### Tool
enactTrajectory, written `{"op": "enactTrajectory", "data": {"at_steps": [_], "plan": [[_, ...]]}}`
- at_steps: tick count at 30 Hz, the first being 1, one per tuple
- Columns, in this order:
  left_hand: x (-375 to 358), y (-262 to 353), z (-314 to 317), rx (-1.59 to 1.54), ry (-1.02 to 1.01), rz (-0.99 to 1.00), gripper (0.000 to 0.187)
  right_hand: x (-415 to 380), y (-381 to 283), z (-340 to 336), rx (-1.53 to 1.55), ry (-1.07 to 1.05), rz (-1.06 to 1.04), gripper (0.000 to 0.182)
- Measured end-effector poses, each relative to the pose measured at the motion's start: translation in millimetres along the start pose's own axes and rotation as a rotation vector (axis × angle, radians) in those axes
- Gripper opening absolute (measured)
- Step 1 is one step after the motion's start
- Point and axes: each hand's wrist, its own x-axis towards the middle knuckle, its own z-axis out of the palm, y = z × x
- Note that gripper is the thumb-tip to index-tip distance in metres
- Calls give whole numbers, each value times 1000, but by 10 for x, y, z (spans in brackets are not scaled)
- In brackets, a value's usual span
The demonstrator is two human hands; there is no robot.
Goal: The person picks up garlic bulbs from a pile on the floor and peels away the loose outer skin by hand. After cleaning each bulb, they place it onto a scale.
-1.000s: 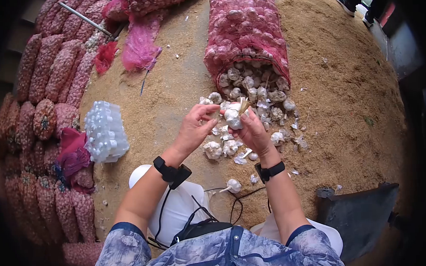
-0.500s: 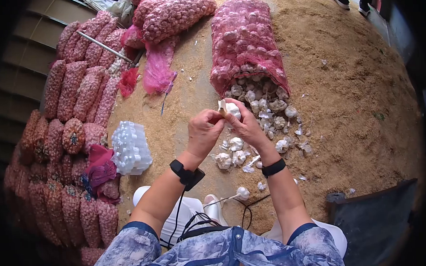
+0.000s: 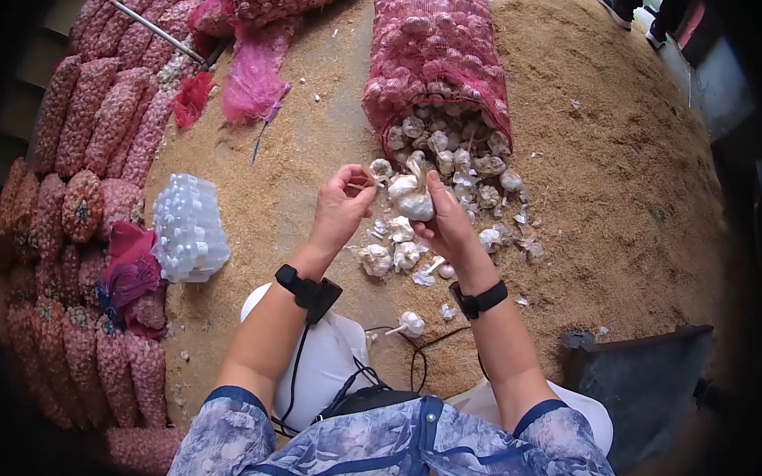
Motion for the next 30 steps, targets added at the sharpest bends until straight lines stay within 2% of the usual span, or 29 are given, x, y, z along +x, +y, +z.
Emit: {"op": "enactTrajectory", "data": {"at_steps": [1, 3, 5, 7, 9, 11, 13, 15, 17, 19, 21, 22, 25, 28, 30], "plan": [[-38, 25, 60, -7, -4, -16, 24, 1, 31, -49, -44, 38, -10, 51], [-104, 62, 126, 97, -52, 81, 40, -18, 58, -54, -119, 92, 2, 51], [-104, 39, 143, 123, -67, 64, 42, 6, 129, -3, -180, 112, -15, 52], [-79, 17, 132, 413, -165, 270, 33, 42, 158, 38, -245, 132, -41, 53], [-38, -40, 119, 343, -136, 295, 27, 48, 144, 71, -416, 196, -82, 55], [-28, -132, 128, 202, -74, 341, 14, -13, 90, 123, -379, 157, -70, 53], [-15, -92, 143, 256, -81, 365, 8, -37, 41, 146, -444, 128, -29, 49], [33, -113, 160, 458, 34, 504, 6, -44, 24, 113, -368, 102, 5, 47], [68, -123, 153, 385, 33, 435, 10, -42, 10, 93, -345, 23, -88, 50], [70, -34, 137, 29, -47, 32, 14, -68, -52, 79, -284, -36, -26, 52], [119, -85, 80, -14, -69, 36, 17, -90, -82, 131, -31, 33, -40, 55], [132, -93, 52, -40, -62, 26, 16, -78, -73, 13, -33, -31, -56, 57], [161, -105, -38, -54, -34, 6, 16, -65, -63, -15, -88, -15, -120, 55], [148, -125, -104, 66, 27, 59, 18, -53, -88, 52, -37, -11, -154, 56], [70, -24, -63, 1, 17, 63, 21, -25, -80, 56, -26, -12, -161, 57]]}}
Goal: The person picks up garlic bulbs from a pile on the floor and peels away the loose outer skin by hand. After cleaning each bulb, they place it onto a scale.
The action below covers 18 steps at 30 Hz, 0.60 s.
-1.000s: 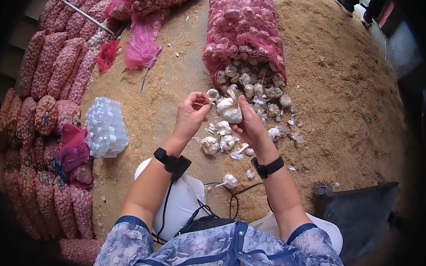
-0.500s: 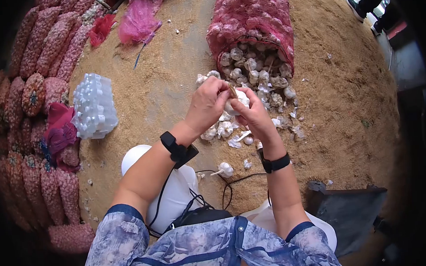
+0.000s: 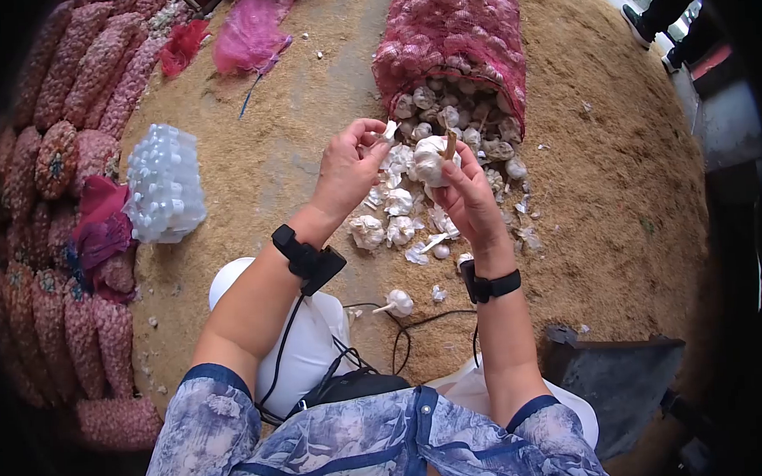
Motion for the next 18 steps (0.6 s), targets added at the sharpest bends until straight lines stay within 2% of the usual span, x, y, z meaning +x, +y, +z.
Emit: {"op": "enactTrajectory", "data": {"at_steps": [3, 5, 10, 13, 15, 18], "plan": [[-77, 144, 20, -117, -88, -78, 30, 26, 38, -8, 4, 1, -1, 57], [-95, 119, 18, -115, -260, -164, 32, 31, 76, 5, -35, 21, -27, 57], [-69, 28, -47, -186, -235, -171, 20, 37, 90, -47, -56, 4, -9, 57], [-42, -28, -48, -107, -226, -138, 14, 31, 49, -28, -14, -18, 28, 58], [-35, -85, -45, 279, -72, 7, 12, 17, 25, 0, -14, -46, 45, 58], [-5, -102, -137, 406, -44, 59, 17, -5, 1, 81, 102, -53, 76, 56]]}}
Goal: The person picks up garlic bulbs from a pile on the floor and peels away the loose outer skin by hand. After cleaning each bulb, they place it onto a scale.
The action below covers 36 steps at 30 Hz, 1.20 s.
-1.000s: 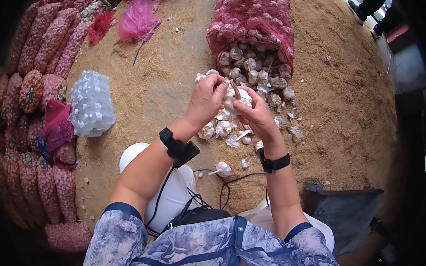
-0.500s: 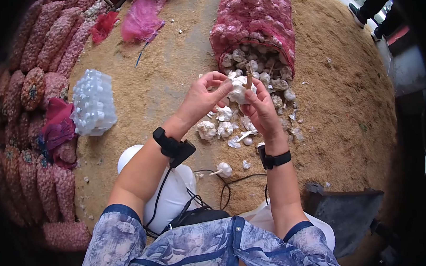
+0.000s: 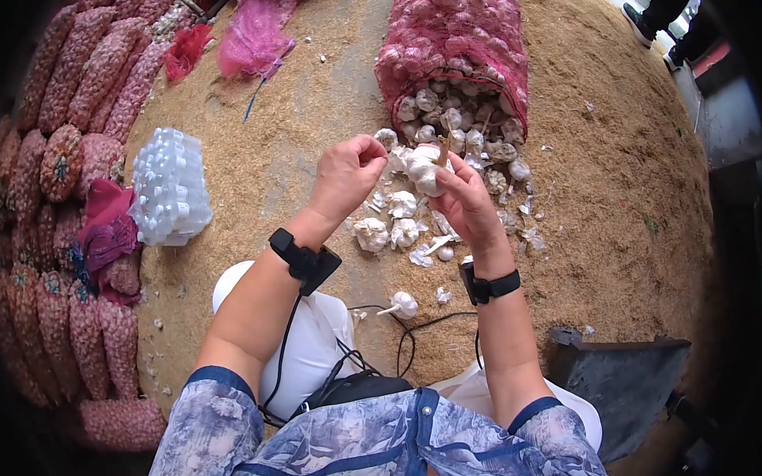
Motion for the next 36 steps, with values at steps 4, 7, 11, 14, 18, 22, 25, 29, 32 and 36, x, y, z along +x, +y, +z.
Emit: {"op": "enactTrajectory", "data": {"at_steps": [4, 7, 11, 14, 18, 22, 25, 29, 32, 36], "plan": [[0, 113, 28, -198, 136, 210, 24, 24, 18, -53, -185, 57, -33, 51], [-45, 185, -3, -161, 69, 327, 29, 48, 69, -78, -306, 49, -41, 49], [-80, 200, -11, -101, 29, 324, 30, 35, 67, -23, -480, 27, -46, 51], [-102, 286, -63, 6, 4, 364, 26, 33, 68, -15, -518, 17, -41, 49], [-117, 330, -38, -29, -20, 483, 17, 25, 63, -68, -470, 22, -1, 47], [-110, 308, -39, -35, -64, 468, 15, 20, 87, -90, -418, 22, 25, 40], [-89, 268, -7, 3, -36, 509, 12, 23, 103, -73, -401, 33, 14, 37], [-82, 199, 36, 86, 43, 584, 11, 31, 97, -59, -397, 40, -3, 36], [-123, 179, 89, 183, 75, 490, 11, 29, 109, -48, -378, 23, -25, 36], [-118, 175, 54, -93, 60, 111, 12, -3, 10, 25, -176, -42, -74, 39]]}}
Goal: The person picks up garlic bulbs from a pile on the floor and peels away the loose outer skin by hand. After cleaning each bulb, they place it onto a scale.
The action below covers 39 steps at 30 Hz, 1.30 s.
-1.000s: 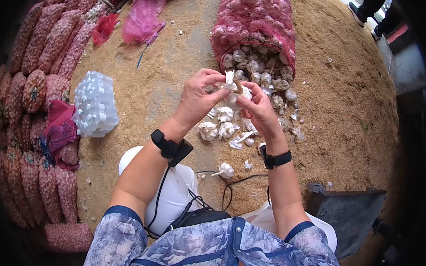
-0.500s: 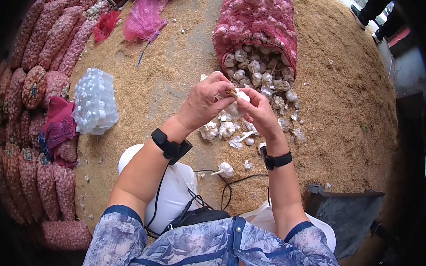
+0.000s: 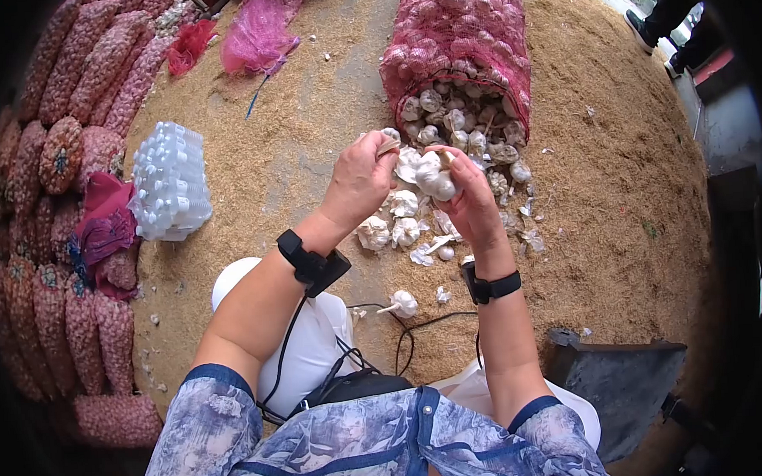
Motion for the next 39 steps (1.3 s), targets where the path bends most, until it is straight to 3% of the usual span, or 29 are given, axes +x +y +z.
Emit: {"op": "enactTrajectory", "data": {"at_steps": [1, 3, 5, 9, 11, 14, 17, 18, 24, 28, 31, 33, 35, 37, 39], "plan": [[18, 19, -39, -136, -49, -171, 12, -3, -22, -53, -1, -1, -3, 39], [47, -99, -41, -193, -43, -215, 12, -16, -67, -100, 100, -63, -17, 46], [60, -232, -32, 16, -82, -15, 12, -28, -106, -66, 59, -27, -7, 48], [32, -90, -50, 216, -60, 83, 17, -36, -70, -42, 113, 36, -15, 41], [33, 28, -26, -336, -121, -50, 30, -39, -54, -38, 148, 50, -29, 41], [2, 244, -39, -533, -259, -57, 44, -34, -15, -64, 124, 12, -48, 40], [13, 135, 33, -311, -289, 80, 51, -33, 0, -74, 103, 28, -37, 42], [15, 153, 24, -348, -301, 31, 55, -20, 17, -91, 116, 32, -20, 44], [22, 94, 18, -413, -351, -124, 49, -37, 6, -69, 65, 6, 15, 48], [36, 2, 23, -401, -321, -41, 39, -23, 56, -53, 74, 47, -1, 47], [46, -29, -11, -145, -256, 4, 29, -29, 27, -68, 229, 48, 95, 48], [63, -22, -74, 55, -92, 22, 24, -29, -6, -70, 237, -14, 128, 48], [73, 9, -98, 41, -77, 28, 22, -31, -30, -92, 243, -74, 159, 48], [70, 54, -89, -215, -88, 61, 21, -30, -45, -113, 150, -179, 191, 47], [46, 136, -58, -198, -115, 121, 20, -48, -26, -73, 102, -123, 180, 48]]}}
